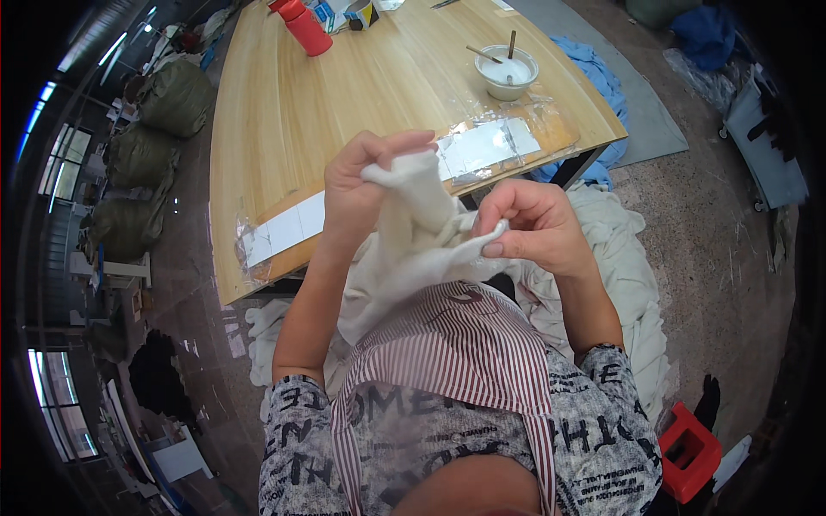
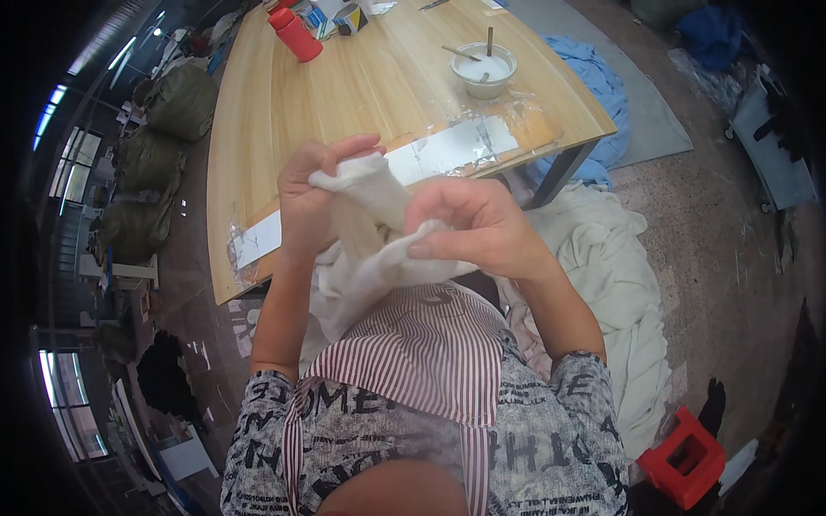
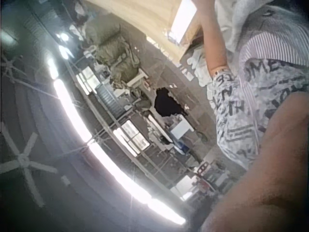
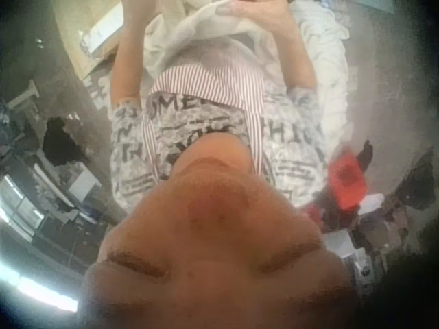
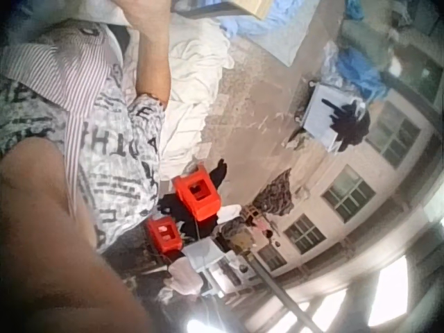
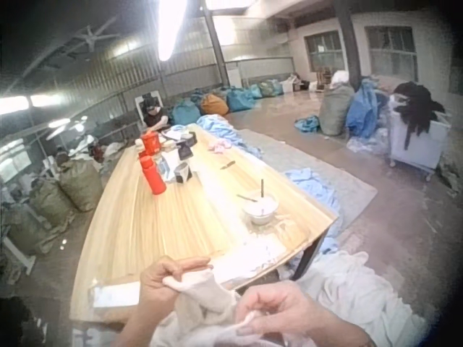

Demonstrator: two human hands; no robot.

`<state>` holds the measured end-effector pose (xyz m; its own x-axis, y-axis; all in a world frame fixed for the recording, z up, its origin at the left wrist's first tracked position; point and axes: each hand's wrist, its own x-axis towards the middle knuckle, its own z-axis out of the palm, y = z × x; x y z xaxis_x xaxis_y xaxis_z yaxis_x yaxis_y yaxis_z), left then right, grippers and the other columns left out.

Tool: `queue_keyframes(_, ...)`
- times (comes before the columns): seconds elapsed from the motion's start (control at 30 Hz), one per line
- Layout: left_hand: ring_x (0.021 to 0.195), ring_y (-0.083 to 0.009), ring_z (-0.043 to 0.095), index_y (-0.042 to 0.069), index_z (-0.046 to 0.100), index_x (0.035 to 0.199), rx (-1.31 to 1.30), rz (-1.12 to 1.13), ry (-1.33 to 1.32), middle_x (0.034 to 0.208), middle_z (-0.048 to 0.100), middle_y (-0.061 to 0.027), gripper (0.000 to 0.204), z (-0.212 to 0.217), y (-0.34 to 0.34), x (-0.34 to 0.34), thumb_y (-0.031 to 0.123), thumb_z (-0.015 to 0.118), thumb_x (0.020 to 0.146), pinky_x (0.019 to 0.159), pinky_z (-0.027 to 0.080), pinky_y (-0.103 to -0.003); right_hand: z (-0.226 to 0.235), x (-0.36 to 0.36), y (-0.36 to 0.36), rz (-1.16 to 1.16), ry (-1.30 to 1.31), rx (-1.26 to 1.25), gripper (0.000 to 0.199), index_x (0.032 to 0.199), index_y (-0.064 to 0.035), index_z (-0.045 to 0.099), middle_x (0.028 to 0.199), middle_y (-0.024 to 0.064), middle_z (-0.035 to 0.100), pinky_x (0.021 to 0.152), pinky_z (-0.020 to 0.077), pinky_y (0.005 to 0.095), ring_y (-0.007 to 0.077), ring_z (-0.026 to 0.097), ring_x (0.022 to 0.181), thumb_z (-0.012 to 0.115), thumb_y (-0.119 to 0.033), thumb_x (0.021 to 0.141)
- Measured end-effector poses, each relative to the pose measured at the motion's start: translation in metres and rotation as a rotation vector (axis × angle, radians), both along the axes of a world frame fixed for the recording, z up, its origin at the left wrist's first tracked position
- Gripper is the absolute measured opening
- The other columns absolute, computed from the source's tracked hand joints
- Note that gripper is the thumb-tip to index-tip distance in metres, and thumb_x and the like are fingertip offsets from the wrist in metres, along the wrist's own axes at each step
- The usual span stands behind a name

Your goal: Apply adhesive or marking liquid to the edge of a white plush garment using a small applicator stick.

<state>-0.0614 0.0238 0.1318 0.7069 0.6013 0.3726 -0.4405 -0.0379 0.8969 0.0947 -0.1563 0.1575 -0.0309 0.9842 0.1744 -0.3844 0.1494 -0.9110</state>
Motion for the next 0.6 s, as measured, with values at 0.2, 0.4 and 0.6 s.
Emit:
queue_keyframes(0.2, 0.098, -0.0304, 0.065, 0.008, 0.045, 0.078, -0.267, 0.054, -0.023, 0.106, 0.063, -0.0243, 0.022, -0.005, -0.031, -0.002, -0.012, 0.055, 0.083, 0.083, 0.056, -0.038, -0.014, -0.026, 0.036, -0.327, -0.239, -0.096, 0.015, 0.094, -0.0012, 0.06, 0.087, 0.0006, 0.063, 0.068, 0.0467, 0.0211, 0.0053, 0.058, 0.077, 0.069, -0.003, 0.081)
queue_keyframes(0.4, 0.101, -0.0242, 0.062, 0.007, 0.043, 0.079, -0.16, 0.194, -0.086, 0.106, 0.066, -0.02, 0.02, -0.036, -0.04, -0.004, -0.011, 0.053, 0.081, 0.09, 0.05, -0.036, -0.052, -0.042, 0.052, -0.394, 0.001, -0.059, 0.022, 0.098, -0.0023, 0.057, 0.089, 0.0046, 0.063, 0.073, 0.047, 0.0231, 0.0086, 0.057, 0.087, 0.069, -0.008, 0.082)
queue_keyframes(0.6, 0.107, -0.0304, 0.06, 0.007, 0.041, 0.078, -0.047, 0.187, -0.145, 0.108, 0.064, -0.0226, 0.024, -0.043, -0.038, -0.004, -0.009, 0.057, 0.084, 0.093, 0.05, -0.039, -0.062, -0.038, 0.059, -0.448, -0.011, -0.129, 0.024, 0.106, 0.0, 0.056, 0.088, 0.0044, 0.067, 0.065, 0.0469, 0.0179, 0.0054, 0.061, 0.074, 0.067, -0.003, 0.084)
